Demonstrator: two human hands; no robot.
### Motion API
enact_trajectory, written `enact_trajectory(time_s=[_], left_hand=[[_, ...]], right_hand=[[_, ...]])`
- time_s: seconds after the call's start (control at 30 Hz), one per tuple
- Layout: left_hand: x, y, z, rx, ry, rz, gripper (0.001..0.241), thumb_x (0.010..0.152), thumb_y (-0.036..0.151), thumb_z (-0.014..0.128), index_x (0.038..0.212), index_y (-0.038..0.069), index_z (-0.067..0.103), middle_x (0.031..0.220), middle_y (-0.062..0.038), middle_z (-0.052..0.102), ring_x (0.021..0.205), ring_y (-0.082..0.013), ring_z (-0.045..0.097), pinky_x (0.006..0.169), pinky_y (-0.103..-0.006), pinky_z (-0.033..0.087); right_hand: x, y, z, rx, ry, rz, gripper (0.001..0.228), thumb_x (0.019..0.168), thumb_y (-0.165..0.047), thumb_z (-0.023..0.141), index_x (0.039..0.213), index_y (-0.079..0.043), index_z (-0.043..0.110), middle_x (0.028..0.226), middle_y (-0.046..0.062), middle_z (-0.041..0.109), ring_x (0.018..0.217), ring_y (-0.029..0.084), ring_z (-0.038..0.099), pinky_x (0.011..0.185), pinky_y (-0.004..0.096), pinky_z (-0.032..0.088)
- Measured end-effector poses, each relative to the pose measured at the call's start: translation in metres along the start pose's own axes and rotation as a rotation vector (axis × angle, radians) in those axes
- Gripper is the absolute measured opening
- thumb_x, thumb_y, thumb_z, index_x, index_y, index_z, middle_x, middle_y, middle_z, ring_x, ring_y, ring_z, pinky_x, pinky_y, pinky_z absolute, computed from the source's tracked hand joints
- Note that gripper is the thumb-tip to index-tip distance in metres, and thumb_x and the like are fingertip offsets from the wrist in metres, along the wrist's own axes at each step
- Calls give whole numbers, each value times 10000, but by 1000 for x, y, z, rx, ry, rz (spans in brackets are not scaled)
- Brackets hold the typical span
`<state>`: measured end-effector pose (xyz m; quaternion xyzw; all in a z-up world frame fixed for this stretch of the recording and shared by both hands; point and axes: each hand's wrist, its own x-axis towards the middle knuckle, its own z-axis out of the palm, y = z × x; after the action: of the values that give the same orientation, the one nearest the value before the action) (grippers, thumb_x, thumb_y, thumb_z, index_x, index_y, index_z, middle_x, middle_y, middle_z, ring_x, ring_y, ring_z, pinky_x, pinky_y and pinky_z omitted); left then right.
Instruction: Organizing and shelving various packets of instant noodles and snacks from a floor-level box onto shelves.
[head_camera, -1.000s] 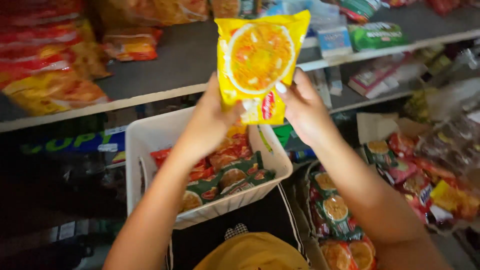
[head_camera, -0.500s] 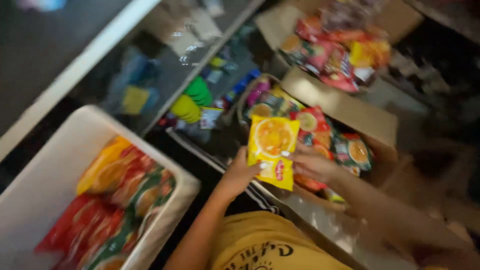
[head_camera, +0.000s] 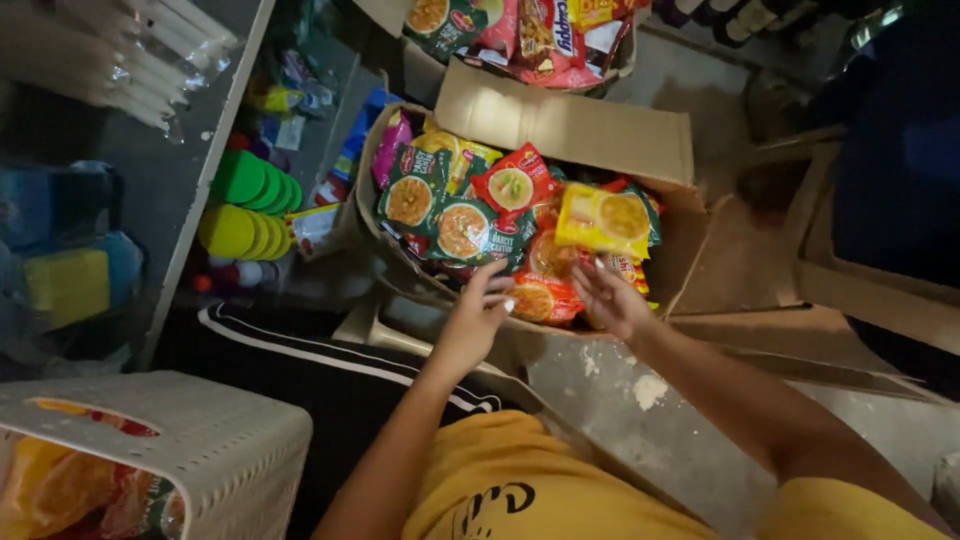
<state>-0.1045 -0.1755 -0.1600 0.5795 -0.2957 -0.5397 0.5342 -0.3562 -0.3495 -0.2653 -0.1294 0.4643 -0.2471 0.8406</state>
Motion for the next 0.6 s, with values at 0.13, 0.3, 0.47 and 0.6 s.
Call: enact_trajectory(time_s=[0.13, 0.3, 0.47, 0.6], left_hand=[[-25, 17, -23, 117, 29, 46, 530, 946, 23, 649, 1444, 87, 479, 1274, -126, 668, 1140, -198, 656, 979, -325, 528], [-95, 138, -56, 121, 106, 49, 489, 963, 61, 615, 1445, 80, 534, 1226, -87, 662, 1128, -171, 631, 975, -313, 527], [-209, 292, -84, 321, 321, 237, 463, 959, 84, 635, 1413, 69, 543, 1282, -59, 680, 1161, -149, 659, 999, -318, 526], [-288, 332, -125, 620, 716, 364, 366, 971, 96, 651, 1328, 32, 603, 1212, -62, 720, 1074, -160, 697, 954, -333, 557]], right_hand=[[10, 33, -9, 48, -72, 162, 369, 1035, -223, 562, 1330, -3, 591, 1328, 117, 697, 1208, 214, 650, 1023, 331, 540], [5, 54, 78, -75, -272, 291, 270, 1049, -226, 557, 1253, -59, 616, 1136, 95, 713, 964, 184, 680, 840, 330, 556], [-20, 52, 228, -172, -628, 306, 243, 1048, -189, 568, 1264, -84, 604, 1087, 83, 704, 904, 167, 665, 793, 329, 553], [-68, 63, 364, -354, -952, 264, 237, 1035, -158, 575, 1263, -98, 603, 1104, 77, 693, 914, 165, 659, 790, 325, 544]])
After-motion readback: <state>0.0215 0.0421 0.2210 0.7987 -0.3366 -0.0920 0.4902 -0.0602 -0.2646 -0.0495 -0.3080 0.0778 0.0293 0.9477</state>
